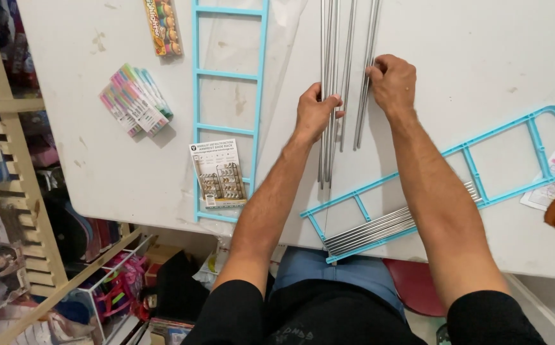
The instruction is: The person removes the plastic packaging from a shoe rack frame and then sorts and counts metal rods on a table.
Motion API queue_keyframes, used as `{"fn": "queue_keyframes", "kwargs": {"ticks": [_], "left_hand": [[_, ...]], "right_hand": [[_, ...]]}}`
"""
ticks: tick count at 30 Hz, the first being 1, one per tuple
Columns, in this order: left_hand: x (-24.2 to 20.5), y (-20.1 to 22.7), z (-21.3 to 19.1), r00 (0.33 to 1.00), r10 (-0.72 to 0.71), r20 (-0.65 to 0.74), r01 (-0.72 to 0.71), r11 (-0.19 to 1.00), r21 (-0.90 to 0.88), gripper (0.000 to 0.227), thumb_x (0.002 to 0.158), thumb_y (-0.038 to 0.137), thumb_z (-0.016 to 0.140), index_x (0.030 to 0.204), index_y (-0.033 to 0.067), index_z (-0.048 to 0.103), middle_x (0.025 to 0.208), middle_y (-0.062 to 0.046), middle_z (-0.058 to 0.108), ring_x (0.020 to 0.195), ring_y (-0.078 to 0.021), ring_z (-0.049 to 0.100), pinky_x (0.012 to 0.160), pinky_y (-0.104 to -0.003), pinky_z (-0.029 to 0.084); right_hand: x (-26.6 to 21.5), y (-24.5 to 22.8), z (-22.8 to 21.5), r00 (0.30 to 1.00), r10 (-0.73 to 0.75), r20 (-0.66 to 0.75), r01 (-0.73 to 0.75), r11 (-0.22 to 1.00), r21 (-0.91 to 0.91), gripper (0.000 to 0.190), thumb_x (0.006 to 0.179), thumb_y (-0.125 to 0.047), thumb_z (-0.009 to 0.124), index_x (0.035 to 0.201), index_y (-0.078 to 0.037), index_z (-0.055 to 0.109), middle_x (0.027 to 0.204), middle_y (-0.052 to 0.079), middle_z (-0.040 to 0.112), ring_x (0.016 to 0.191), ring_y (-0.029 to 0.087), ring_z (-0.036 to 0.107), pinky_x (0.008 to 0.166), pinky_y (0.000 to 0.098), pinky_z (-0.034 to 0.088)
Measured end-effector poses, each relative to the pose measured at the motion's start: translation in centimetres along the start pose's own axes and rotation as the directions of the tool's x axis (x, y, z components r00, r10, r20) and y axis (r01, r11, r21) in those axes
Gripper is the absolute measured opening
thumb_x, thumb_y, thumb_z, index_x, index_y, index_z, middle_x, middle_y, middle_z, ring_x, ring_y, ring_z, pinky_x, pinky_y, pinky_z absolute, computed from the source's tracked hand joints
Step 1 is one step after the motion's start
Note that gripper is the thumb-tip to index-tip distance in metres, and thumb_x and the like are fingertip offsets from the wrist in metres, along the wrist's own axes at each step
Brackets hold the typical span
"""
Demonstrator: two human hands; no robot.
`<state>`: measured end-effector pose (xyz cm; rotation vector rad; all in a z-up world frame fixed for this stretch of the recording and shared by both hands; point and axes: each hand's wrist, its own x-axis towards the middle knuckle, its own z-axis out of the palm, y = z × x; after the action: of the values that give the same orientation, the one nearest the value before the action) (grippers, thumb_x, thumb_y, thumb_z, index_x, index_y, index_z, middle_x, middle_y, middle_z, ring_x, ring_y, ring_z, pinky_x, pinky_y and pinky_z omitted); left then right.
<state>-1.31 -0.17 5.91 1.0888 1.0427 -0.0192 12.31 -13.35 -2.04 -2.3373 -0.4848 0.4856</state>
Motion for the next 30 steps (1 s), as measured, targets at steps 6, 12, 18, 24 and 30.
{"fn": "queue_keyframes", "kwargs": {"ticks": [6, 12, 18, 24, 30], "left_hand": [[1.6, -2.6, 0.6, 0.994, 0.104, 0.041, -0.099, 0.990, -0.100, 0.035, 0.085, -0.003, 0.069, 0.119, -0.0113, 0.064, 0.098, -0.034, 0.069, 0.085, -0.0368, 0.076, 0.071, -0.040, 0.071], [5.8, -8.5, 2.3, 0.982, 0.125, 0.143, -0.147, 0.977, 0.152, 0.031, 0.082, 0.010, 0.077, 0.111, 0.0007, 0.072, 0.095, -0.022, 0.077, 0.086, -0.0315, 0.077, 0.071, -0.042, 0.068], [-2.4, 0.2, 4.0, 0.999, -0.001, 0.050, -0.005, 0.993, 0.116, 0.011, 0.093, 0.011, 0.064, 0.092, 0.0038, 0.056, 0.085, -0.008, 0.059, 0.081, -0.0165, 0.070, 0.078, -0.033, 0.071], [-3.2, -1.7, 5.5, 1.000, -0.004, -0.015, 0.004, 1.000, 0.031, 0.018, 0.093, 0.007, 0.064, 0.082, 0.0065, 0.050, 0.081, -0.006, 0.049, 0.078, -0.0179, 0.065, 0.074, -0.033, 0.070], [-2.8, -3.6, 9.1, 1.000, 0.029, -0.005, -0.029, 0.999, -0.040, 0.004, 0.097, 0.003, 0.058, 0.097, 0.0018, 0.061, 0.103, -0.019, 0.075, 0.082, -0.0210, 0.073, 0.071, -0.032, 0.067]], "right_hand": [[-4.0, -1.3, -1.4, 0.993, 0.117, -0.004, -0.109, 0.937, 0.333, 0.017, 0.102, -0.020, 0.072, 0.112, -0.007, 0.075, 0.085, 0.010, 0.071, 0.069, 0.015, 0.069, 0.062, 0.0274, 0.058], [-6.0, -0.1, -2.3, 0.965, 0.132, 0.226, -0.235, 0.817, 0.527, 0.019, 0.100, -0.022, 0.073, 0.094, -0.005, 0.074, 0.070, 0.014, 0.067, 0.056, 0.017, 0.067, 0.053, 0.0278, 0.058], [-2.4, 0.3, -7.0, 0.950, 0.276, 0.148, -0.313, 0.861, 0.402, 0.011, 0.101, -0.011, 0.058, 0.096, -0.008, 0.068, 0.075, 0.003, 0.068, 0.056, 0.011, 0.063, 0.054, 0.0249, 0.060], [-0.3, 1.8, -6.4, 0.961, 0.251, 0.113, -0.271, 0.935, 0.229, 0.012, 0.096, -0.012, 0.070, 0.106, -0.005, 0.070, 0.085, 0.003, 0.073, 0.061, 0.013, 0.068, 0.057, 0.0262, 0.064], [-3.1, 1.8, -9.1, 0.977, 0.178, 0.120, -0.202, 0.953, 0.224, 0.010, 0.102, -0.017, 0.066, 0.105, -0.008, 0.070, 0.090, 0.002, 0.073, 0.063, 0.011, 0.067, 0.060, 0.0265, 0.058]]}}
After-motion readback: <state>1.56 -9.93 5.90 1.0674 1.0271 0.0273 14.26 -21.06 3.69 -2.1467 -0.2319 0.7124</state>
